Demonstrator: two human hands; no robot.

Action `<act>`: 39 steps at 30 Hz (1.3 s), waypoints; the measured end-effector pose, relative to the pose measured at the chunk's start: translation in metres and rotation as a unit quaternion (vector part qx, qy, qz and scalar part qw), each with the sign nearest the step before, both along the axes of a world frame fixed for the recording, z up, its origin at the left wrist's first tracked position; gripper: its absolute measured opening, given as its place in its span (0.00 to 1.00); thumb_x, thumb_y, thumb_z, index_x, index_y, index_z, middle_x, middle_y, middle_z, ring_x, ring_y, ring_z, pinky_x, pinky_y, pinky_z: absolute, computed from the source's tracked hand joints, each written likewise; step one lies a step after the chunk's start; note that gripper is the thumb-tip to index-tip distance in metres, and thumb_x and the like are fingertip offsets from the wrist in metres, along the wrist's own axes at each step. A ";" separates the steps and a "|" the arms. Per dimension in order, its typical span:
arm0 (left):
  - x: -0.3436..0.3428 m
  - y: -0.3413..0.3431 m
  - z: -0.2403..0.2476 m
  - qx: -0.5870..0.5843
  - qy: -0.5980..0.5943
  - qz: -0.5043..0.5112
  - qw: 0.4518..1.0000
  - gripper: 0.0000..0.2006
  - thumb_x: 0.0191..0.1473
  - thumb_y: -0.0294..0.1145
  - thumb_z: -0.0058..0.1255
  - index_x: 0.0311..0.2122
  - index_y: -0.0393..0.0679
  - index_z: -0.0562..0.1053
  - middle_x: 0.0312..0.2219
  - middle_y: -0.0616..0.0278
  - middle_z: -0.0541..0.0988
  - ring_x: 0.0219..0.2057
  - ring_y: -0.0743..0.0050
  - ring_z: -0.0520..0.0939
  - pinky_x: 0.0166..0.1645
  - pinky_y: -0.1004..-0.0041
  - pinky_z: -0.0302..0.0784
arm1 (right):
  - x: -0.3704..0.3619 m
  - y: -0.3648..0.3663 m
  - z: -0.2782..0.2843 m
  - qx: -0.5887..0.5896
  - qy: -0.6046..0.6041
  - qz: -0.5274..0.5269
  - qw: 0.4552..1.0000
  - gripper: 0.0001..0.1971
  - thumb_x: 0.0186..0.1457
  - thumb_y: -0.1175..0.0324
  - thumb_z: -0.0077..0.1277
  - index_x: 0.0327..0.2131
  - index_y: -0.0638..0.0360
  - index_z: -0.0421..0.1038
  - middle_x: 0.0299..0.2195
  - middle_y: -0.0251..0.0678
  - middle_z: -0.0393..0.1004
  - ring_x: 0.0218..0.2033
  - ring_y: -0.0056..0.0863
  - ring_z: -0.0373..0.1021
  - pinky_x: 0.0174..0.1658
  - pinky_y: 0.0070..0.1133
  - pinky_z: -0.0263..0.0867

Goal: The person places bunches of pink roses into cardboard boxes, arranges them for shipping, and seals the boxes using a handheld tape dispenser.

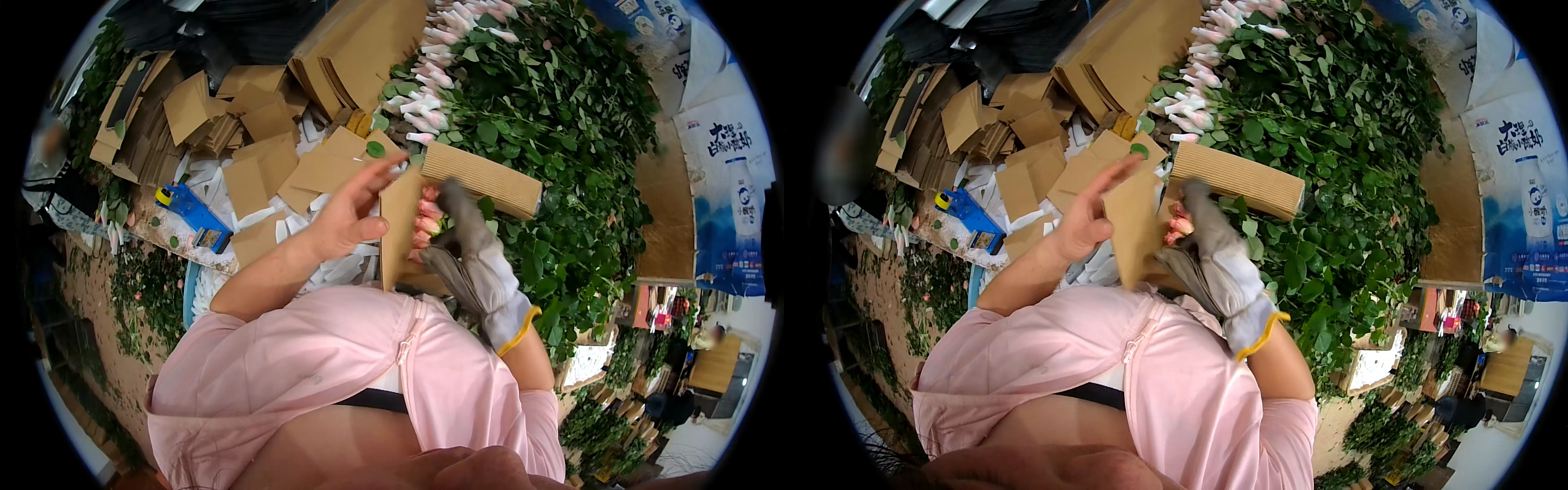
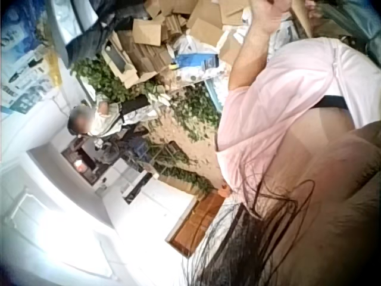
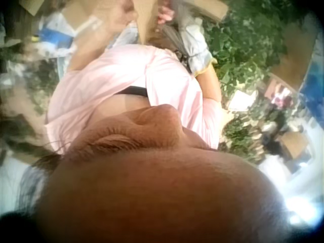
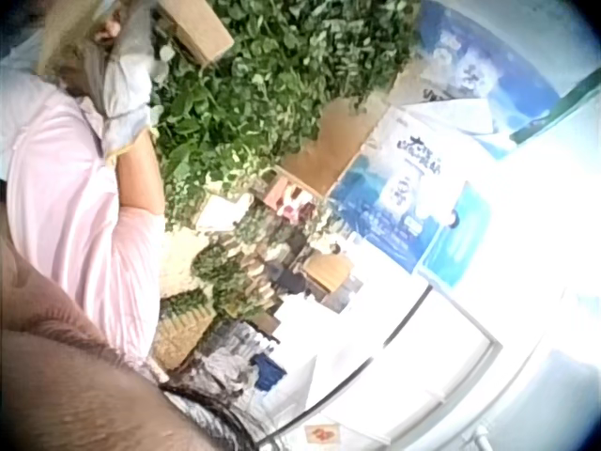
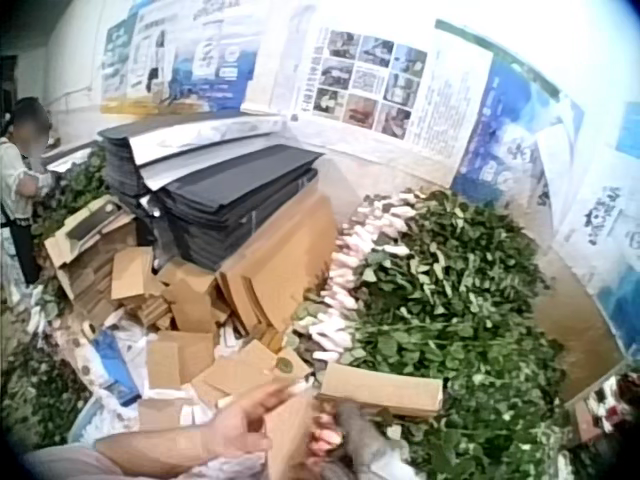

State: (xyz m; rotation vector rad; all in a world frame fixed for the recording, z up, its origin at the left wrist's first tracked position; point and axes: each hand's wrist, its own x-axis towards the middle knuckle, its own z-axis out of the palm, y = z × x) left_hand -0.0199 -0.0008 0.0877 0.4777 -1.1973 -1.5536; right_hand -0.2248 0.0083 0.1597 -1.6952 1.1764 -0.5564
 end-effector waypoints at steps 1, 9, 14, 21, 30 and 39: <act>-0.006 0.000 0.001 0.000 -0.017 -0.045 0.999 0.44 0.48 0.55 0.52 0.61 0.38 0.49 0.61 0.58 0.51 0.61 0.66 0.55 0.61 0.67 0.51 | -0.003 -0.009 -0.016 -0.088 -0.028 0.074 0.993 0.22 0.48 0.72 0.52 0.48 0.63 0.61 0.33 0.37 0.71 0.26 0.20 0.67 0.29 0.17 0.66; -0.019 -0.025 -0.022 -0.223 -0.376 0.033 0.899 0.27 0.47 0.40 0.55 0.51 0.36 0.66 0.50 0.51 0.69 0.51 0.56 0.69 0.56 0.67 0.63 | -0.049 -0.034 -0.020 0.343 0.044 -0.123 0.930 0.06 0.54 0.67 0.47 0.31 0.60 0.68 0.17 0.27 0.67 0.15 0.12 0.61 0.17 0.12 0.56; -0.053 -0.041 -0.050 -0.340 -0.495 -0.075 0.796 0.33 0.39 0.39 0.62 0.50 0.33 0.65 0.53 0.50 0.65 0.56 0.53 0.63 0.59 0.65 0.59 | -0.045 -0.029 -0.036 -0.067 0.489 0.083 0.866 0.14 0.48 0.58 0.50 0.36 0.54 0.73 0.29 0.43 0.76 0.29 0.42 0.73 0.30 0.33 0.68; -0.048 -0.046 -0.051 -0.355 -0.495 -0.135 0.782 0.35 0.37 0.41 0.62 0.50 0.31 0.64 0.57 0.49 0.60 0.60 0.52 0.57 0.61 0.64 0.56 | -0.038 -0.030 -0.074 -0.097 0.415 0.137 0.894 0.14 0.47 0.58 0.49 0.36 0.51 0.72 0.30 0.42 0.76 0.30 0.41 0.73 0.32 0.32 0.69; -0.053 -0.041 -0.058 -0.484 -0.543 -0.058 0.684 0.33 0.38 0.40 0.58 0.49 0.34 0.65 0.51 0.51 0.66 0.55 0.51 0.63 0.60 0.60 0.56 | -0.036 -0.091 -0.017 -0.158 0.510 0.144 0.833 0.20 0.44 0.69 0.50 0.45 0.53 0.67 0.37 0.44 0.74 0.40 0.40 0.71 0.37 0.28 0.69; -0.054 -0.044 -0.036 -0.391 -0.534 -0.049 0.748 0.37 0.38 0.37 0.61 0.57 0.55 0.61 0.50 0.60 0.68 0.45 0.57 0.68 0.52 0.63 0.65 | -0.046 -0.018 -0.061 -0.162 0.343 0.117 0.918 0.13 0.44 0.65 0.51 0.36 0.58 0.72 0.31 0.42 0.75 0.34 0.40 0.72 0.38 0.31 0.67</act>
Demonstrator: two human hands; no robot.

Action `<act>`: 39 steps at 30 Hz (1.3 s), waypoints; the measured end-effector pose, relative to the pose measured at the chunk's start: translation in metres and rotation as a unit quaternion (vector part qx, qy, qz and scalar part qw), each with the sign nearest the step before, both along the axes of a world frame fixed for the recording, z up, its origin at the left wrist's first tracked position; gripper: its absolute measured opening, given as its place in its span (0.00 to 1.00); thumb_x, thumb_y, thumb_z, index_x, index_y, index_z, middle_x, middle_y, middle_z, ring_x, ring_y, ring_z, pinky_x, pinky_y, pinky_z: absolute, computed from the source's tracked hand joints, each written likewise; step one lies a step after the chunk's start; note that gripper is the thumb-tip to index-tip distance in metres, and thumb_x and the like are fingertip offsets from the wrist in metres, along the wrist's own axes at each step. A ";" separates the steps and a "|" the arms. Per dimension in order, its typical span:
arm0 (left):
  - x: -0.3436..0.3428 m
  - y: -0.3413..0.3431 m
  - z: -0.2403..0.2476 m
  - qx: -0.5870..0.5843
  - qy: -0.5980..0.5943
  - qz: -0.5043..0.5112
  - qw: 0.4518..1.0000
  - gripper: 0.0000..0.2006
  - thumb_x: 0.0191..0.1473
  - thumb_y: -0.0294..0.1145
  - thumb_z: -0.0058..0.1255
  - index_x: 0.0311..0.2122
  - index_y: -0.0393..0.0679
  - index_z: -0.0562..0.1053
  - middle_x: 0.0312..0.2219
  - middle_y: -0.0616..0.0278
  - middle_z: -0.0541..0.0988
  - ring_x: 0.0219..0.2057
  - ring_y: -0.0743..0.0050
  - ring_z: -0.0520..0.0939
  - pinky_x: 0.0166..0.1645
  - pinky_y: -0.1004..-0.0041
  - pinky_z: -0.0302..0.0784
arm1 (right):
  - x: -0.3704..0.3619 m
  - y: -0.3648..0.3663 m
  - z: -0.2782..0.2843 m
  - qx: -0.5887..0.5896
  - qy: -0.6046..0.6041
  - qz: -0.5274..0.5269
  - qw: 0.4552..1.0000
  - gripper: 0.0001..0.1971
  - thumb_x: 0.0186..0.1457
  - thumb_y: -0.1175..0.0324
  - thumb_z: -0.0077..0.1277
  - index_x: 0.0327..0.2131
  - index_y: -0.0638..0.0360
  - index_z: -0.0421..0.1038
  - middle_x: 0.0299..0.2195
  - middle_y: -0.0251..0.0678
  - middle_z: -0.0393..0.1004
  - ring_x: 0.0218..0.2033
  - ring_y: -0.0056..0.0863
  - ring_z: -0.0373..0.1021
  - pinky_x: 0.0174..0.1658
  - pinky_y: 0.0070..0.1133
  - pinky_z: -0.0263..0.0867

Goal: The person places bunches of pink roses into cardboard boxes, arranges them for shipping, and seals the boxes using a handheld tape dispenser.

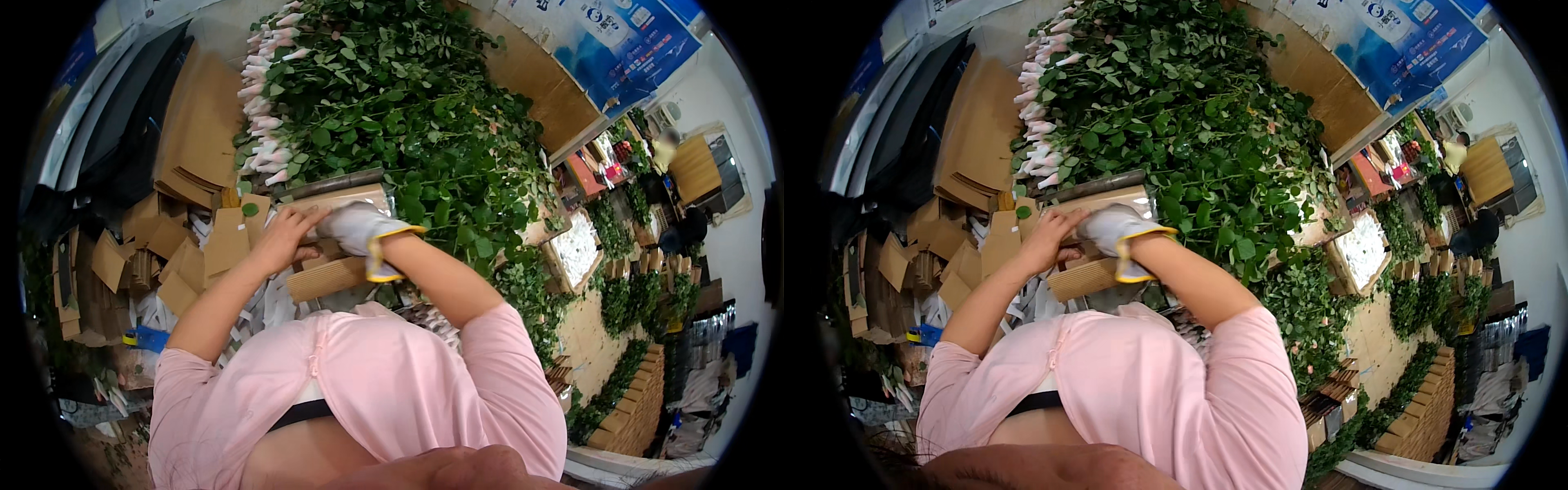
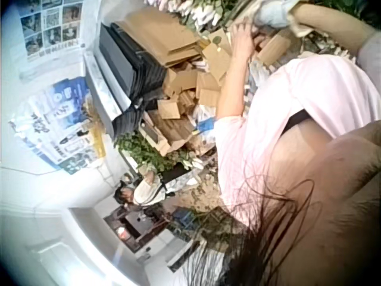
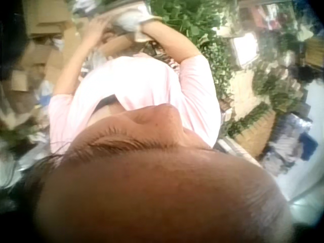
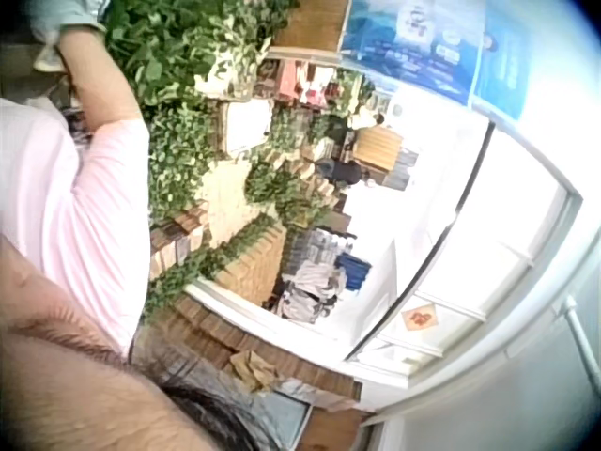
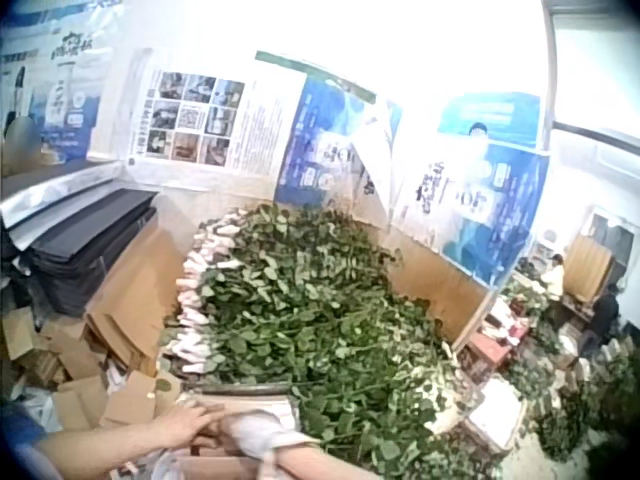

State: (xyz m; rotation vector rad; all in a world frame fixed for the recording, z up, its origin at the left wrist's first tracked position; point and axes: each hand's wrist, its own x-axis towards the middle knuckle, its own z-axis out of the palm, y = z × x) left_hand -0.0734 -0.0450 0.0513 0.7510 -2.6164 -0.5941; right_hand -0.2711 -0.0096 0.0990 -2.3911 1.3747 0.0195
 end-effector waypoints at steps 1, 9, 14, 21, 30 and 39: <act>0.007 -0.002 -0.006 -0.037 -0.004 -0.013 0.999 0.34 0.38 0.37 0.61 0.55 0.56 0.64 0.51 0.60 0.68 0.45 0.56 0.68 0.52 0.63 0.64 | -0.014 0.010 -0.002 0.007 -0.101 0.016 0.995 0.15 0.44 0.65 0.50 0.37 0.60 0.72 0.30 0.42 0.76 0.34 0.40 0.72 0.39 0.31 0.66; 0.022 -0.005 -0.040 -0.061 0.021 -0.068 0.996 0.20 0.42 0.33 0.56 0.45 0.57 0.74 0.58 0.63 0.61 0.50 0.49 0.64 0.55 0.61 0.61 | 0.037 0.081 -0.029 -0.537 -0.074 -0.017 0.840 0.18 0.37 0.56 0.53 0.34 0.51 0.70 0.37 0.32 0.66 0.44 0.35 0.64 0.48 0.46 0.55; 0.039 -0.019 -0.026 0.069 0.009 -0.167 0.984 0.16 0.44 0.25 0.49 0.42 0.48 0.74 0.53 0.63 0.67 0.54 0.51 0.62 0.57 0.62 0.59 | 0.035 0.022 0.010 -0.257 -0.050 -0.015 0.965 0.07 0.40 0.67 0.49 0.27 0.53 0.72 0.32 0.33 0.70 0.35 0.33 0.67 0.41 0.28 0.62; 0.080 -0.011 -0.012 0.138 -0.104 0.065 0.983 0.19 0.42 0.43 0.57 0.36 0.41 0.73 0.40 0.50 0.73 0.47 0.50 0.68 0.52 0.58 0.62 | 0.031 -0.026 -0.024 -0.250 0.024 0.018 0.968 0.08 0.46 0.60 0.48 0.25 0.52 0.72 0.32 0.36 0.69 0.36 0.35 0.67 0.36 0.31 0.65; 0.003 0.002 -0.037 -0.070 0.134 0.135 0.979 0.24 0.43 0.36 0.56 0.50 0.59 0.70 0.46 0.62 0.71 0.46 0.58 0.70 0.49 0.62 0.65 | -0.002 -0.027 -0.022 -0.231 0.019 -0.005 0.973 0.12 0.47 0.68 0.45 0.37 0.58 0.69 0.35 0.44 0.72 0.37 0.42 0.69 0.40 0.32 0.66; -0.003 0.006 -0.046 -0.077 0.156 0.242 0.955 0.10 0.47 0.37 0.52 0.36 0.59 0.78 0.40 0.73 0.76 0.44 0.71 0.70 0.47 0.70 0.63 | -0.017 0.027 0.036 -0.289 -0.029 -0.128 0.948 0.30 0.42 0.64 0.57 0.52 0.48 0.62 0.51 0.44 0.63 0.54 0.45 0.58 0.55 0.39 0.53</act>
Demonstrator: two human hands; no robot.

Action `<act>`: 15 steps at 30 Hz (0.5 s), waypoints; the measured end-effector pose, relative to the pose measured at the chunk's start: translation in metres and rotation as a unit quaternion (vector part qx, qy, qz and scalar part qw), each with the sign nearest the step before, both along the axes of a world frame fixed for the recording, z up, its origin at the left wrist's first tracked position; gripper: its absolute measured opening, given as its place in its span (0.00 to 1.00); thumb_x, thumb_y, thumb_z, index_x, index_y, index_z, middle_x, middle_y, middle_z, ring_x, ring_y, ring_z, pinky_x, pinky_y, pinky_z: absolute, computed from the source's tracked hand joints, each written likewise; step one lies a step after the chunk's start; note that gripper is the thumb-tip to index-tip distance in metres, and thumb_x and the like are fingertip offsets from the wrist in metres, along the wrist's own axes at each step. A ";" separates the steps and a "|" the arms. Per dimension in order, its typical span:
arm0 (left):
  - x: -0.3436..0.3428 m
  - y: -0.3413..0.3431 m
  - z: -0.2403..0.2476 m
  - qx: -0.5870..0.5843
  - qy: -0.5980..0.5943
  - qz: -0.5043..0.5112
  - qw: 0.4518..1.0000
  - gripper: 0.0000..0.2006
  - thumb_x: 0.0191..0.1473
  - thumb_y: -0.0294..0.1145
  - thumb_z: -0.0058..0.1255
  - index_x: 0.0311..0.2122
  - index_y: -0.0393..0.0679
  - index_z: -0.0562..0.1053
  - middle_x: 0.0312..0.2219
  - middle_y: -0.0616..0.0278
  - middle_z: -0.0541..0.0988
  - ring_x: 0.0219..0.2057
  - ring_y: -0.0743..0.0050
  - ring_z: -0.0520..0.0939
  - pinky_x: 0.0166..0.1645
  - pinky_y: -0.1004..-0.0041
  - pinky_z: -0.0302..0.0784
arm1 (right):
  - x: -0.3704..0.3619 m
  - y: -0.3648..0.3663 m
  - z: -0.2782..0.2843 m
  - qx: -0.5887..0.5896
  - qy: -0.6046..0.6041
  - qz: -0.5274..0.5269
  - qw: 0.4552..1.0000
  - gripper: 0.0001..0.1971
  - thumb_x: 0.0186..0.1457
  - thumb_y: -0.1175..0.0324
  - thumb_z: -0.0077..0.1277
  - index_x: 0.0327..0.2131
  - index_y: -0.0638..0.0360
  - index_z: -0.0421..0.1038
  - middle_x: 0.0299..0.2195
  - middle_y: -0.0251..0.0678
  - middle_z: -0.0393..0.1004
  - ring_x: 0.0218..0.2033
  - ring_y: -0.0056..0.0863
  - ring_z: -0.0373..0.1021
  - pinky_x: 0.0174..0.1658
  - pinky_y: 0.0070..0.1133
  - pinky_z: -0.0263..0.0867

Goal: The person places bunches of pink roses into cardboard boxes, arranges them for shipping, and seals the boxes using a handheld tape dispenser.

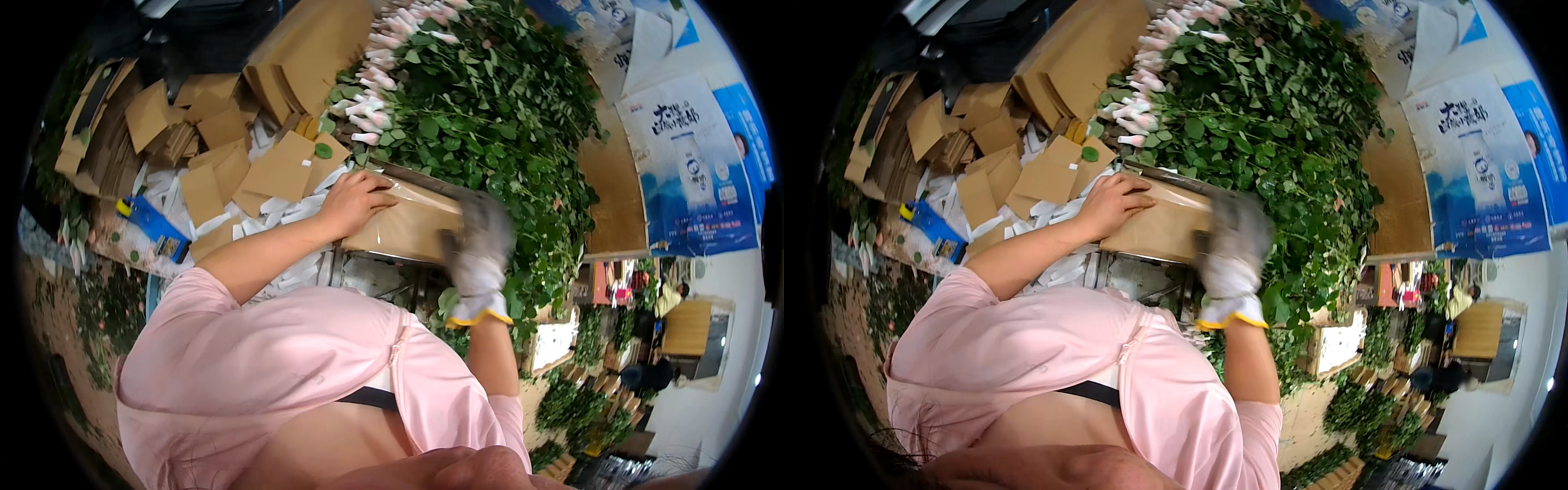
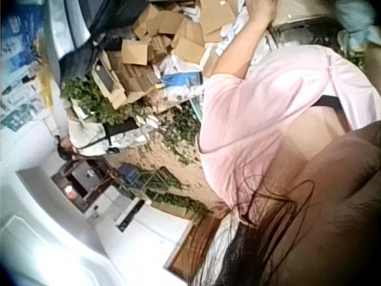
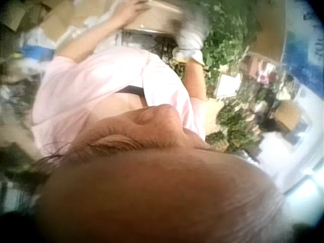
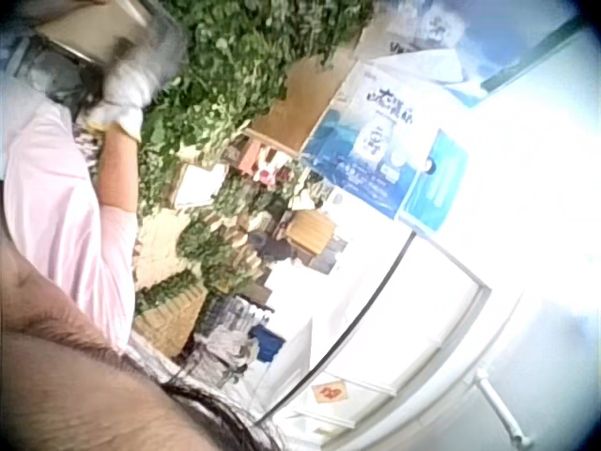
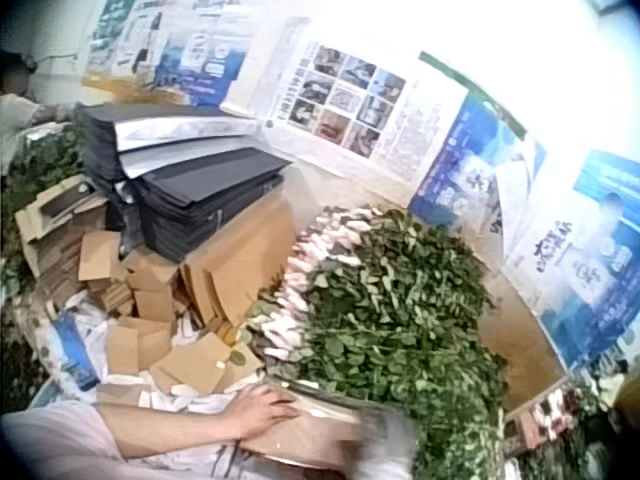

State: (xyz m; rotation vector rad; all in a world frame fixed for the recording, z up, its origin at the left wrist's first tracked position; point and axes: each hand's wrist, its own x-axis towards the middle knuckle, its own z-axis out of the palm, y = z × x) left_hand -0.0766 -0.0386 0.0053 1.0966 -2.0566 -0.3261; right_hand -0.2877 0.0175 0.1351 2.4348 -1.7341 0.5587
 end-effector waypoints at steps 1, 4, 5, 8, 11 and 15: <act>-0.002 0.000 -0.001 0.003 0.002 0.000 1.000 0.09 0.46 0.38 0.53 0.36 0.61 0.79 0.40 0.76 0.76 0.44 0.72 0.71 0.46 0.71 0.62 | 0.014 -0.008 -0.021 0.062 -0.004 0.037 0.997 0.28 0.45 0.61 0.54 0.53 0.46 0.62 0.52 0.43 0.62 0.55 0.44 0.57 0.55 0.38 0.54; -0.017 -0.008 0.007 0.030 -0.108 -0.035 0.993 0.06 0.42 0.29 0.55 0.30 0.46 0.75 0.36 0.65 0.75 0.43 0.65 0.72 0.43 0.67 0.64 | 0.018 -0.057 -0.117 0.165 0.107 0.036 0.980 0.42 0.44 0.47 0.53 0.60 0.45 0.46 0.60 0.45 0.50 0.59 0.49 0.48 0.60 0.42 0.41; -0.010 -0.006 0.003 0.012 -0.015 -0.018 1.000 0.06 0.41 0.26 0.55 0.29 0.42 0.74 0.33 0.61 0.75 0.42 0.62 0.72 0.44 0.65 0.66 | 0.041 -0.056 -0.091 0.225 0.098 0.033 0.969 0.44 0.42 0.46 0.53 0.61 0.45 0.44 0.60 0.45 0.48 0.60 0.50 0.46 0.60 0.43 0.38; 0.034 0.024 -0.024 -0.031 0.170 0.078 0.982 0.11 0.40 0.25 0.56 0.34 0.41 0.73 0.36 0.58 0.74 0.43 0.57 0.72 0.46 0.62 0.68 | 0.067 -0.046 -0.054 0.250 0.109 0.048 0.961 0.42 0.41 0.44 0.53 0.60 0.42 0.47 0.58 0.46 0.51 0.58 0.51 0.48 0.60 0.42 0.39; 0.057 0.079 -0.059 0.043 0.075 0.171 0.982 0.17 0.41 0.28 0.56 0.40 0.44 0.72 0.42 0.57 0.71 0.43 0.56 0.72 0.46 0.62 0.68 | 0.057 -0.055 -0.080 0.161 0.116 0.005 0.980 0.28 0.48 0.49 0.49 0.53 0.41 0.59 0.52 0.46 0.60 0.53 0.50 0.55 0.57 0.41 0.47; 0.026 0.097 -0.066 0.151 -0.127 0.262 0.945 0.26 0.44 0.40 0.56 0.51 0.53 0.67 0.53 0.58 0.65 0.59 0.55 0.56 0.59 0.46 0.49 | 0.063 -0.057 -0.077 0.118 0.067 0.051 0.989 0.17 0.50 0.55 0.47 0.45 0.41 0.67 0.45 0.42 0.65 0.48 0.47 0.59 0.51 0.40 0.53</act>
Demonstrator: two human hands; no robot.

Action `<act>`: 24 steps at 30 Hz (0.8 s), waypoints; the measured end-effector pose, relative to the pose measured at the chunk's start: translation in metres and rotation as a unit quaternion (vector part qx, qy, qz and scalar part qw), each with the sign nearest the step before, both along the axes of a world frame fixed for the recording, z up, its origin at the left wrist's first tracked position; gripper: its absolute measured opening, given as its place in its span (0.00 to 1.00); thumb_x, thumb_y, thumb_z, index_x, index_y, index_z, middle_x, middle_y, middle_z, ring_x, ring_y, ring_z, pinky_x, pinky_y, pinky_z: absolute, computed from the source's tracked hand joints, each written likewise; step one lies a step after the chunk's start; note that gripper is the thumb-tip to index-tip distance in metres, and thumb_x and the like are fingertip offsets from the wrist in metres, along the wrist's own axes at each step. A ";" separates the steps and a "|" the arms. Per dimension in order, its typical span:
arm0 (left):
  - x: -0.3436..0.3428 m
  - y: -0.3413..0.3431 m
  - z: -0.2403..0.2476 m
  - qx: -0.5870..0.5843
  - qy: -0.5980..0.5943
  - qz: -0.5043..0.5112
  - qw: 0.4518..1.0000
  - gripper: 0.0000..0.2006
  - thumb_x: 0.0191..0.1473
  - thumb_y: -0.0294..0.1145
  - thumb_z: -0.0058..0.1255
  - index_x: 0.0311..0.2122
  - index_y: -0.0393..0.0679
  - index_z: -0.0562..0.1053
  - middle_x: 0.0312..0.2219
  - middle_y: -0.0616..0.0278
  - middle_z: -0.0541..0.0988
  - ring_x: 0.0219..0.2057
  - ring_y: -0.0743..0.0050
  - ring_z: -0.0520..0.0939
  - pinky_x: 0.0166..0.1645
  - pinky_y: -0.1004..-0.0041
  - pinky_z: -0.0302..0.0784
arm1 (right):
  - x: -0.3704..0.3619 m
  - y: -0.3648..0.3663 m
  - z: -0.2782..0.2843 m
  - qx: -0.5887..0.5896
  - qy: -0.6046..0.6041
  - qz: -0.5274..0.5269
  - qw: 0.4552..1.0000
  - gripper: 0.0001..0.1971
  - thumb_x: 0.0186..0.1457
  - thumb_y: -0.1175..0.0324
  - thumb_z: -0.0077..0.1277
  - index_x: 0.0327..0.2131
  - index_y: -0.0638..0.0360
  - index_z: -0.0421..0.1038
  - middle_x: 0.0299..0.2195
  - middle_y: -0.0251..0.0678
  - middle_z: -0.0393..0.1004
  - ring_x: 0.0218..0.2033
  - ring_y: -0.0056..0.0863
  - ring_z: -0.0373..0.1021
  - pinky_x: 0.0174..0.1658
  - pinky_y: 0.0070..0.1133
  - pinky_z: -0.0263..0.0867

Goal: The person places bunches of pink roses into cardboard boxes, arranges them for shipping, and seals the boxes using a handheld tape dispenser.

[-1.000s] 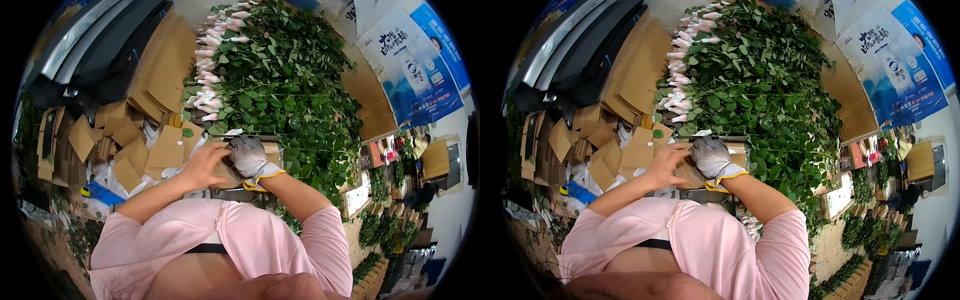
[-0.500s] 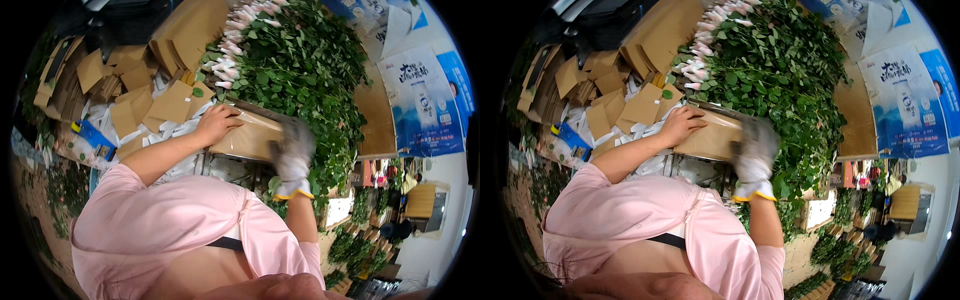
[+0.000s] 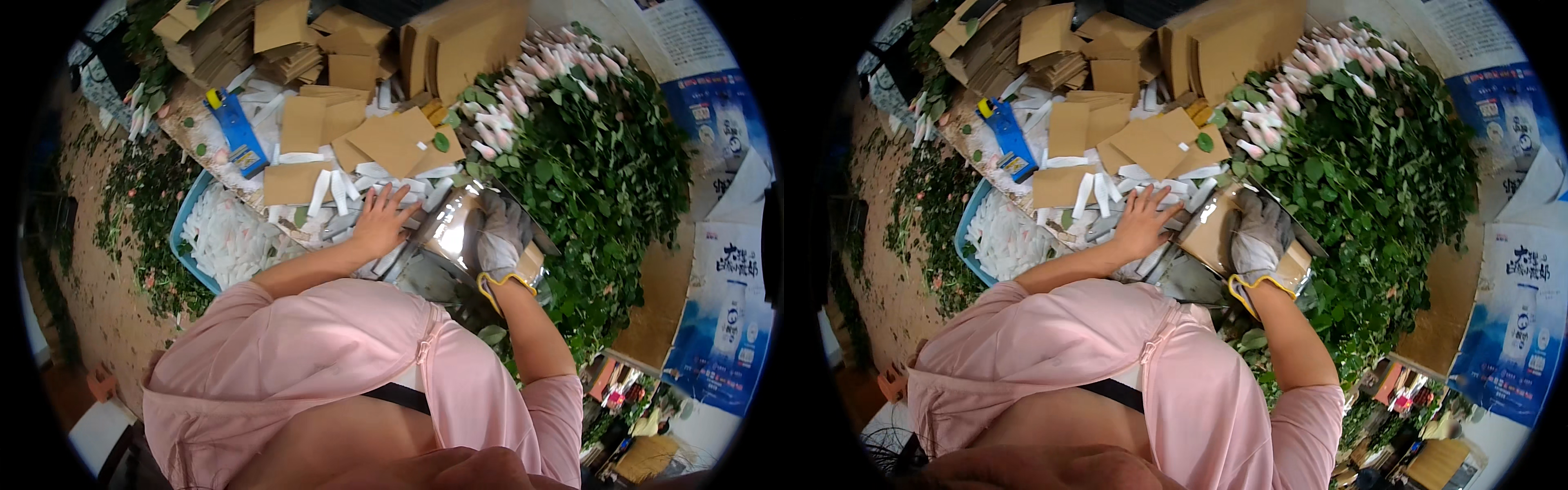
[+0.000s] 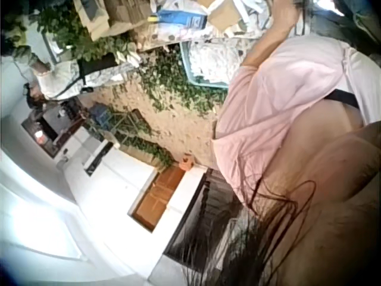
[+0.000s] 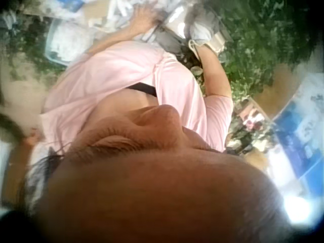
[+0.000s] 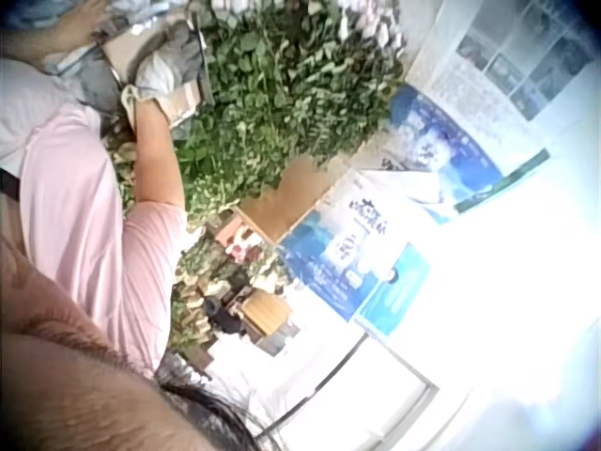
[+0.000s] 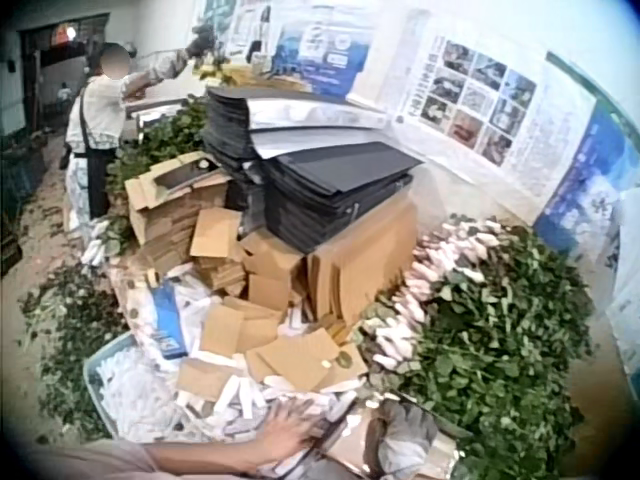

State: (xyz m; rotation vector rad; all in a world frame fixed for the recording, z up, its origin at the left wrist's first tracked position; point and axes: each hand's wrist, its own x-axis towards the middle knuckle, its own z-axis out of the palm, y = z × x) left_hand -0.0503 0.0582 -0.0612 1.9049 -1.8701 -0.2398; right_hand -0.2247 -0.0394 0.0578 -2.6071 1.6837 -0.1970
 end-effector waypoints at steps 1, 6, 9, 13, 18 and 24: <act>0.004 0.009 -0.009 0.001 -0.032 -0.028 0.999 0.26 0.44 0.41 0.56 0.51 0.55 0.67 0.53 0.59 0.65 0.58 0.55 0.57 0.60 0.47 0.49 | -0.003 -0.002 -0.003 0.000 -0.007 0.013 1.000 0.17 0.50 0.56 0.47 0.45 0.42 0.67 0.45 0.43 0.65 0.48 0.47 0.59 0.51 0.40 0.53; 0.083 0.122 -0.019 -0.001 -0.080 -0.098 0.992 0.26 0.40 0.39 0.59 0.49 0.54 0.69 0.50 0.60 0.67 0.54 0.57 0.64 0.60 0.50 0.50 | -0.003 0.003 0.001 -0.050 -0.067 0.049 0.995 0.16 0.49 0.60 0.49 0.42 0.50 0.68 0.40 0.41 0.69 0.44 0.46 0.62 0.49 0.37 0.54; 0.123 0.158 -0.006 0.020 -0.063 -0.017 0.998 0.27 0.38 0.37 0.60 0.47 0.46 0.68 0.46 0.55 0.68 0.50 0.53 0.66 0.57 0.56 0.57 | 0.004 0.008 0.008 -0.043 -0.075 0.039 0.995 0.16 0.49 0.60 0.49 0.42 0.50 0.68 0.40 0.42 0.69 0.44 0.47 0.62 0.49 0.37 0.54; 0.120 0.085 -0.008 -0.013 -0.019 -0.030 0.999 0.29 0.34 0.40 0.63 0.43 0.38 0.67 0.39 0.49 0.70 0.41 0.50 0.71 0.47 0.60 0.67 | 0.009 0.006 0.011 -0.040 -0.052 0.026 0.997 0.16 0.48 0.60 0.50 0.42 0.48 0.69 0.40 0.43 0.68 0.44 0.47 0.61 0.49 0.38 0.53; 0.107 0.011 0.038 0.288 -0.058 -0.075 0.953 0.29 0.36 0.39 0.62 0.42 0.32 0.67 0.37 0.47 0.71 0.39 0.52 0.74 0.42 0.59 0.71 | 0.004 0.000 0.005 -0.030 -0.048 0.015 0.998 0.17 0.46 0.59 0.50 0.43 0.46 0.68 0.40 0.41 0.68 0.44 0.46 0.61 0.49 0.38 0.53; 0.151 0.001 0.033 0.534 0.584 -0.103 0.602 0.29 0.45 0.29 0.53 0.54 0.37 0.59 0.40 0.50 0.73 0.40 0.61 0.76 0.44 0.63 0.72 | -0.003 -0.003 0.001 -0.051 -0.086 0.034 0.994 0.16 0.45 0.62 0.53 0.40 0.46 0.70 0.38 0.39 0.69 0.41 0.45 0.63 0.47 0.36 0.55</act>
